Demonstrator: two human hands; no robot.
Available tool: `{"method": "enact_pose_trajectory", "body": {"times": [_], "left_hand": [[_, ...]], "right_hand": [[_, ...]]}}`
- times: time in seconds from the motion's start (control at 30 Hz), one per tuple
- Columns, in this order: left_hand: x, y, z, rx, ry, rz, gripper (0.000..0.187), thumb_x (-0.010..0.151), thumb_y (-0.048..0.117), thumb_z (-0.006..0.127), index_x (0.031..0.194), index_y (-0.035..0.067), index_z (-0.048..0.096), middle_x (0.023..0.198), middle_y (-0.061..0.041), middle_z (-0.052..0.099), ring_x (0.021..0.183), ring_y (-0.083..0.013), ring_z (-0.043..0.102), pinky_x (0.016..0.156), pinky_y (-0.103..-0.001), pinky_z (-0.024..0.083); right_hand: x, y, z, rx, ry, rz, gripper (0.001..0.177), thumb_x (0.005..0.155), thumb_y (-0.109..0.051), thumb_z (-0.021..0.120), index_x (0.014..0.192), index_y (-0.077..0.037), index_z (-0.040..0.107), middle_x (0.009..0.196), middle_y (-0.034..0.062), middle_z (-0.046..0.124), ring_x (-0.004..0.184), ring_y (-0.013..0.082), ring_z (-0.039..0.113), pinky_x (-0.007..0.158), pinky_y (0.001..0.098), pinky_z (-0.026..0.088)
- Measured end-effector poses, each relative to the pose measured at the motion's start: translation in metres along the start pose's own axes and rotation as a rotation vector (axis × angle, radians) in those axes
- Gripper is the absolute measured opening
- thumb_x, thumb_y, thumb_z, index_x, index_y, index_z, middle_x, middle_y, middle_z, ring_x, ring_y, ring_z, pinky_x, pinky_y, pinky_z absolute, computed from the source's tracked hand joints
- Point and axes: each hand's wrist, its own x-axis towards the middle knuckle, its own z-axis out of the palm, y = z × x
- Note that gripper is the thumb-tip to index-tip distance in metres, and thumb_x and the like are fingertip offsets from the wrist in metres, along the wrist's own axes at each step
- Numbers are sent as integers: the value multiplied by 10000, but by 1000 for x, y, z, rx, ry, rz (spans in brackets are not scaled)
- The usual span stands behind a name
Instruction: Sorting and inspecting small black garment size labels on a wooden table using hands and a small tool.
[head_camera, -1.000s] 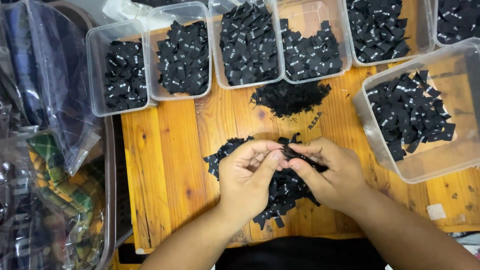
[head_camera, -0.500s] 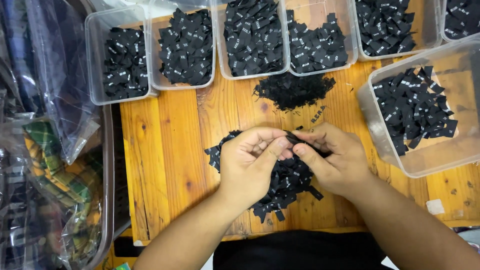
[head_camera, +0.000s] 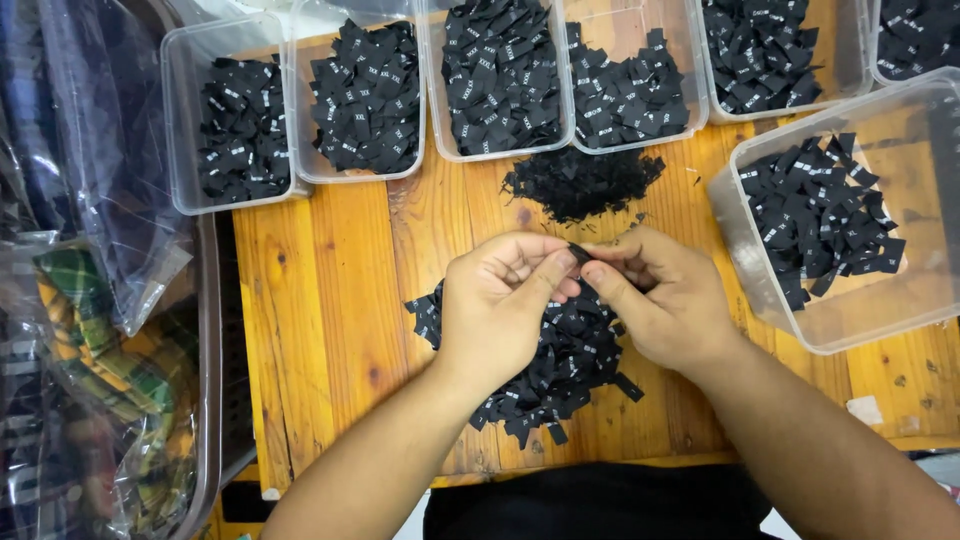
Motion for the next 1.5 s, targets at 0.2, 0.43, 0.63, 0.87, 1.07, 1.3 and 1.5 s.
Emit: {"method": "enact_pose_trajectory", "body": {"times": [0.2, 0.43, 0.63, 0.87, 1.07, 1.3, 1.5], "left_hand": [[9, 0, -2, -6, 2, -57, 94, 926, -7, 708, 965, -92, 718, 792, -173, 763, 649, -127, 719, 580, -214, 616], [10, 9, -6, 1, 37, -63, 137, 921, -24, 701, 1029, -105, 728, 843, -197, 774, 686, -142, 739, 609, -224, 642], [1, 7, -3, 6, 33, -90, 146, 919, 3, 716, 1029, -92, 737, 855, -205, 777, 703, -153, 747, 608, -225, 644], [-3, 9, -2, -9, 17, -76, 116, 926, -17, 697, 1001, -95, 738, 811, -205, 769, 680, -154, 744, 599, -227, 642], [-4, 12, -1, -10, 12, -73, 109, 928, -11, 696, 991, -88, 741, 801, -192, 767, 679, -142, 739, 603, -219, 635], [-3, 8, -2, 4, 15, -67, 123, 922, 4, 712, 995, -92, 740, 811, -201, 773, 686, -144, 743, 610, -222, 639], [-7, 11, -1, -262, 34, -220, 246, 990, 58, 596, 1070, -135, 725, 888, -238, 775, 730, -198, 763, 643, -261, 658]], "right_hand": [[6, 16, 1, 65, -23, 92, 106, 969, -48, 691, 1017, 42, 718, 574, 89, 634, 475, 87, 584, 417, 223, 469], [7, 7, -3, 77, 4, 185, 172, 1012, -77, 639, 1127, 42, 689, 605, 90, 633, 470, 79, 550, 409, 207, 443], [1, 8, -1, 212, -15, 173, 210, 999, -62, 647, 1183, 38, 661, 638, 95, 617, 492, 52, 536, 425, 185, 427], [-3, 9, 0, 94, -27, 123, 192, 951, -66, 706, 1117, 30, 705, 682, 143, 691, 555, 112, 659, 481, 234, 539], [-2, 5, 2, 61, -20, 103, 154, 953, -62, 705, 1072, 35, 718, 623, 122, 669, 519, 100, 621, 457, 230, 517], [-1, 10, 5, 93, 24, 56, 132, 958, -30, 695, 1069, 35, 725, 594, 105, 646, 492, 76, 585, 423, 210, 482], [-1, 11, -1, 319, 30, 116, 256, 1042, -102, 545, 1227, 56, 622, 611, 60, 509, 449, 59, 433, 395, 186, 391]]}}
